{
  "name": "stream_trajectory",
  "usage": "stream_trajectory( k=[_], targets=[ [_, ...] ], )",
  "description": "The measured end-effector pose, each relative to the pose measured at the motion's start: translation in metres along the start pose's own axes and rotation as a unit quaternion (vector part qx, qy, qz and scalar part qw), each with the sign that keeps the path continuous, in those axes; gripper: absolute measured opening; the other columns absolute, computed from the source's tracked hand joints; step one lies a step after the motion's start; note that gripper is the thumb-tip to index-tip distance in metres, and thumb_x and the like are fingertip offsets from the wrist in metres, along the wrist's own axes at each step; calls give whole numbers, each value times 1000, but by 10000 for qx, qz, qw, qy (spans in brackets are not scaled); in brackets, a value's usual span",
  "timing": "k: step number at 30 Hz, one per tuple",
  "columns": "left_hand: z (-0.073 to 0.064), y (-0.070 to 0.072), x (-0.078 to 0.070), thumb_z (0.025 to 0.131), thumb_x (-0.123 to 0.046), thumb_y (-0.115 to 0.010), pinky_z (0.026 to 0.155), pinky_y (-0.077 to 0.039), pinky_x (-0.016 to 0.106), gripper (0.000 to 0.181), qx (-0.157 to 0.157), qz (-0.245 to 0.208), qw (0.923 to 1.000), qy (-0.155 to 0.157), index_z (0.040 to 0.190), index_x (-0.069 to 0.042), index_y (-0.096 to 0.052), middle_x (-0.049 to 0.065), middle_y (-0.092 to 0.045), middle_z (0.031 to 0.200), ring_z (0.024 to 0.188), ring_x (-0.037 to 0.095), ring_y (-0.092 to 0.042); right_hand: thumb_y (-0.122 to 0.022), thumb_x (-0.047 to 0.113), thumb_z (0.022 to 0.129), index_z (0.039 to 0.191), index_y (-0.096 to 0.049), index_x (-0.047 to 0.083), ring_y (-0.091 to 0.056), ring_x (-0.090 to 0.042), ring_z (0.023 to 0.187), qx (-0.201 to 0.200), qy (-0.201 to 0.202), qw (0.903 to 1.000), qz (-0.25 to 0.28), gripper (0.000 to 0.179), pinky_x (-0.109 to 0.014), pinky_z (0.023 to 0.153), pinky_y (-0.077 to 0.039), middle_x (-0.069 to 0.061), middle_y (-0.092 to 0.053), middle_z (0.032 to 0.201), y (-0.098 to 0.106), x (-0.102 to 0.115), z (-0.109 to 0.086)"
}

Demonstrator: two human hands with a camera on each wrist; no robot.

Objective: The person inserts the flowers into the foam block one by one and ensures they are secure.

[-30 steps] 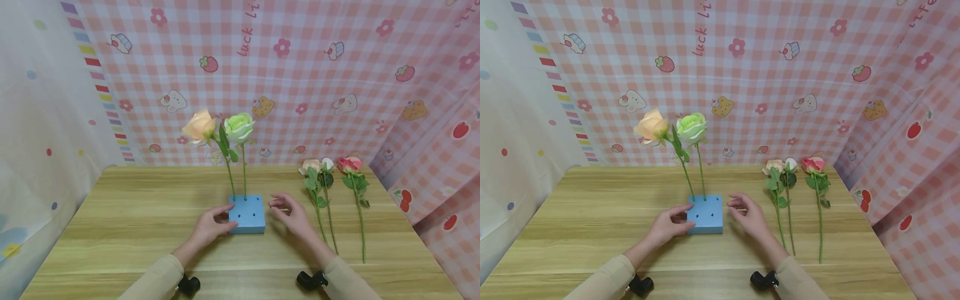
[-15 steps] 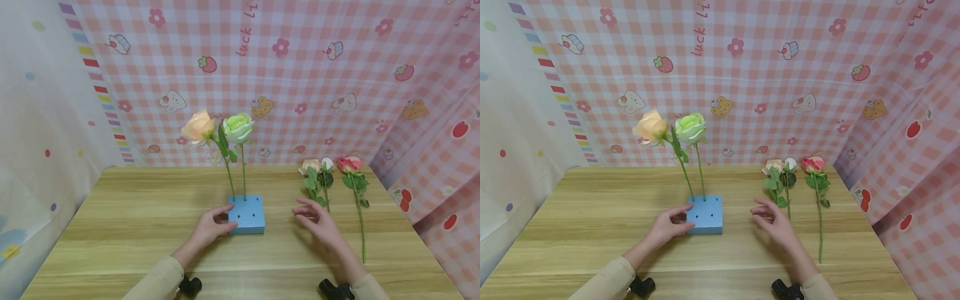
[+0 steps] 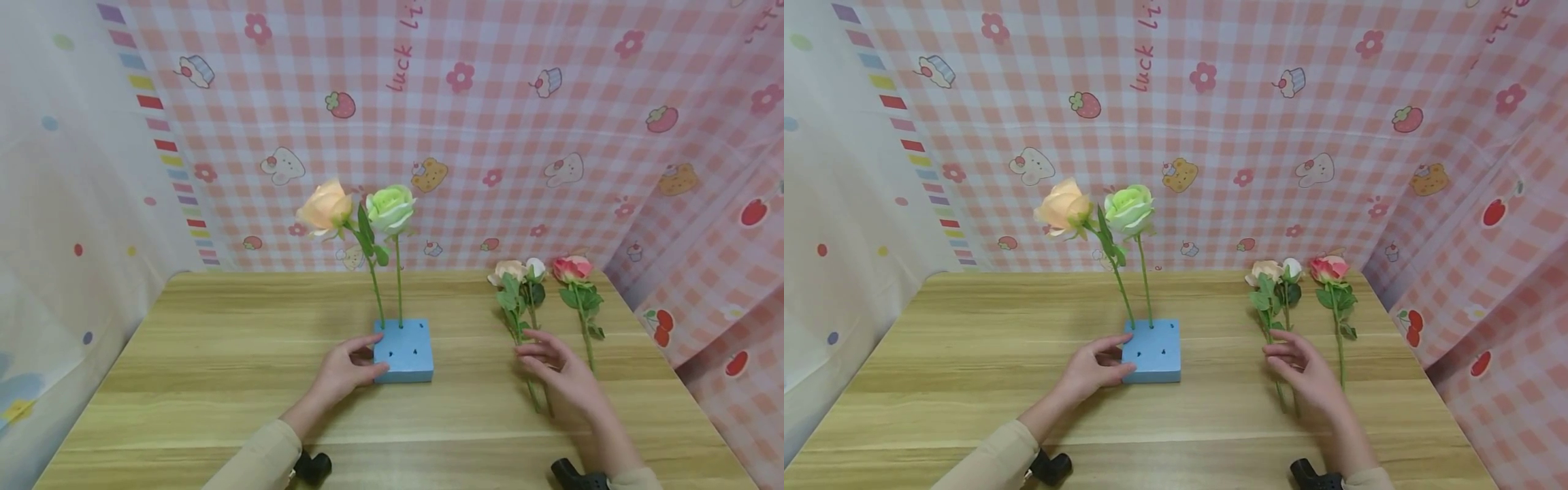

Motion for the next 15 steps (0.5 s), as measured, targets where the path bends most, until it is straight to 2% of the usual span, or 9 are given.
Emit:
stream_trajectory(
  k=[8,15],
  targets=[
    [0,0,-3,80,-18,-85,71,-61,31,56,-18,137,9999,-16,132,-11,-65,13,-63,109,96,26,-63,-58,-10,95,137,-52,6,-66,-8,99,-181,142,9994,269,46,-18,83,-55,0,-70,113,27,-4,-12],
    [0,0,-3,80,-18,-85,73,-60,30,55,-25,210,9997,-81,132,-12,-65,12,-63,108,96,26,-64,-58,-6,97,138,-52,9,-66,-7,99,-381,-92,9991,137,44,-21,82,-56,6,-70,113,47,-8,-20]
  ],
)
Point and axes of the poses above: each hand's wrist, its own z-axis towards the middle knuckle, its own y-axis out of the back of the hand, x = y × z, the point moved 3 cm from there along z, towards the middle knuckle
